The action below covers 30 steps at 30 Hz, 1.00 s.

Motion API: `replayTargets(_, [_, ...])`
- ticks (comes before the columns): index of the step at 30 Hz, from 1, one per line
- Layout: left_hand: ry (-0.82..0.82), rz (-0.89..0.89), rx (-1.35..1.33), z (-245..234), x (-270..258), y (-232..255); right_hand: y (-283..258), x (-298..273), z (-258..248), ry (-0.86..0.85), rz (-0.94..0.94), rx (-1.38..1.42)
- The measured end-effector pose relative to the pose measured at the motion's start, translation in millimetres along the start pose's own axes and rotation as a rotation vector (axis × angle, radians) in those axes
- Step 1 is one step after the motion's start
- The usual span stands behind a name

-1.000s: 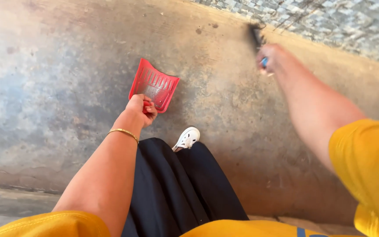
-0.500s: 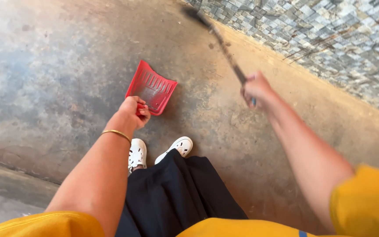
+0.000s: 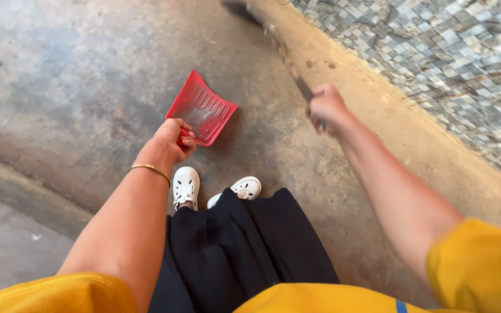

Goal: Sweeping the outdoor concrete floor with a hand broom and dustpan.

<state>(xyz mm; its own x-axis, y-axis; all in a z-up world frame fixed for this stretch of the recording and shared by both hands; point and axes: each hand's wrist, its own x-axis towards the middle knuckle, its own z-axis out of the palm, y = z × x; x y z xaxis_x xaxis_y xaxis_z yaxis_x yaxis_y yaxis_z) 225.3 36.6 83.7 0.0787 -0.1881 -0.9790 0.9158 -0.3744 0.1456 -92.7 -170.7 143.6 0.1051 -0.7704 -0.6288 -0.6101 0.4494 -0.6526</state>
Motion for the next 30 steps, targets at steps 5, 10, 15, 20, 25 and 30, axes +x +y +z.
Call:
replayTargets(5, [0.019, 0.029, 0.0, -15.7, -12.3, -2.1, -56.2, 92.5, 15.5, -0.045, -0.076, -0.299])
replayTargets(10, [-0.009, 0.02, 0.006, -32.0, 6.4, -2.0, 13.0, 110.0, 22.0, -0.022, -0.238, -0.718])
replayTargets(15, [0.031, 0.014, 0.013, -35.6, -1.2, 6.5, 39.3, -76.1, -7.5, -0.148, -0.077, -0.565])
replayTargets(20, [0.008, 0.026, 0.035, -45.4, 10.0, 27.7, 40.2, -102.4, -67.0, -0.016, 0.244, -0.188])
replayTargets(25, [-0.015, 0.012, 0.101, -44.1, 15.1, 56.2, 75.6, -7.5, -76.1, 0.171, 0.202, -0.006])
replayTargets(30, [0.045, -0.041, 0.112, -32.5, 23.9, 79.2, 115.3, 97.1, -48.8, 0.106, 0.389, 0.244])
